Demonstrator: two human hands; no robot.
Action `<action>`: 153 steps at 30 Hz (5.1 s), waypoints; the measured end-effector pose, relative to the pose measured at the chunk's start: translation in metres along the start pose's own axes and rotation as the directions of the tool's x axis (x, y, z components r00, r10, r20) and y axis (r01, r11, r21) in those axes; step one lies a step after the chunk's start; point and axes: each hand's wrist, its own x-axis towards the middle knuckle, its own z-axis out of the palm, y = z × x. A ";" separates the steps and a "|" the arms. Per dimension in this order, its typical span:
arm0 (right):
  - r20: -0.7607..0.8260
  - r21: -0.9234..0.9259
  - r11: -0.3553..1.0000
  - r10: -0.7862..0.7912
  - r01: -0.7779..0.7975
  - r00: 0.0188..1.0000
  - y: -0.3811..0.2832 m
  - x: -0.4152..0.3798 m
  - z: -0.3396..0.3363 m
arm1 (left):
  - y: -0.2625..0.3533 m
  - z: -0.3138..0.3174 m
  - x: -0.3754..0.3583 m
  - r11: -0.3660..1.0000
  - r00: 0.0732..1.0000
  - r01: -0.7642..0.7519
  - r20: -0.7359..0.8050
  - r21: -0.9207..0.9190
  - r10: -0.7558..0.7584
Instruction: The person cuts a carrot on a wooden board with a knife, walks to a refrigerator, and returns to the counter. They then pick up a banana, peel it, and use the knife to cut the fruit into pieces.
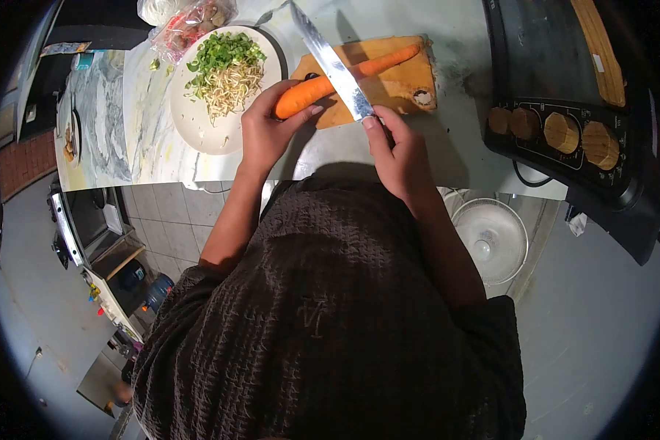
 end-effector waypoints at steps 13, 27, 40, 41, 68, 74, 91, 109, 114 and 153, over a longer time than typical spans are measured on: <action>0.085 0.022 0.998 -0.060 0.058 0.995 -0.022 -0.006 0.008 | 0.002 -0.017 -0.003 0.745 0.958 0.225 0.281 -0.628 -0.052; 0.087 0.081 0.996 -0.038 0.031 0.995 -0.016 -0.009 0.019 | 0.007 -0.012 -0.003 0.664 0.958 0.272 0.263 -0.696 -0.117; 0.001 0.039 0.996 -0.076 0.076 0.997 -0.014 -0.009 0.032 | 0.009 -0.011 -0.005 0.670 0.955 0.293 0.241 -0.682 -0.173; -0.001 0.050 0.997 -0.056 0.056 0.998 -0.015 -0.009 0.032 | 0.009 -0.012 -0.005 0.670 0.955 0.293 0.240 -0.682 -0.173; 0.002 -0.336 0.793 -0.539 0.508 0.843 -0.038 -0.023 0.029 | 0.017 -0.011 -0.006 0.594 0.952 0.306 0.250 -0.744 -0.177; -0.017 -0.372 0.784 -0.541 0.497 0.841 -0.037 -0.026 0.032 | 0.016 -0.010 -0.007 0.602 0.958 0.285 0.240 -0.746 -0.157; -0.052 -0.417 0.780 -0.533 0.466 0.845 -0.036 -0.028 0.036 | 0.016 -0.007 -0.009 0.675 0.963 0.267 0.218 -0.688 -0.158; -0.063 -0.453 0.772 -0.526 0.446 0.848 -0.041 -0.024 0.043 | 0.011 -0.005 -0.009 0.701 0.976 0.217 0.157 -0.679 -0.150; -0.078 -0.501 0.745 -0.546 0.441 0.834 -0.042 -0.024 0.045 | 0.018 -0.005 -0.009 0.717 0.977 0.215 0.131 -0.663 -0.171; -0.143 -0.511 0.740 -0.575 0.437 0.806 -0.024 -0.017 0.009 | 0.006 0.000 -0.004 0.583 0.931 0.365 0.292 -0.726 -0.220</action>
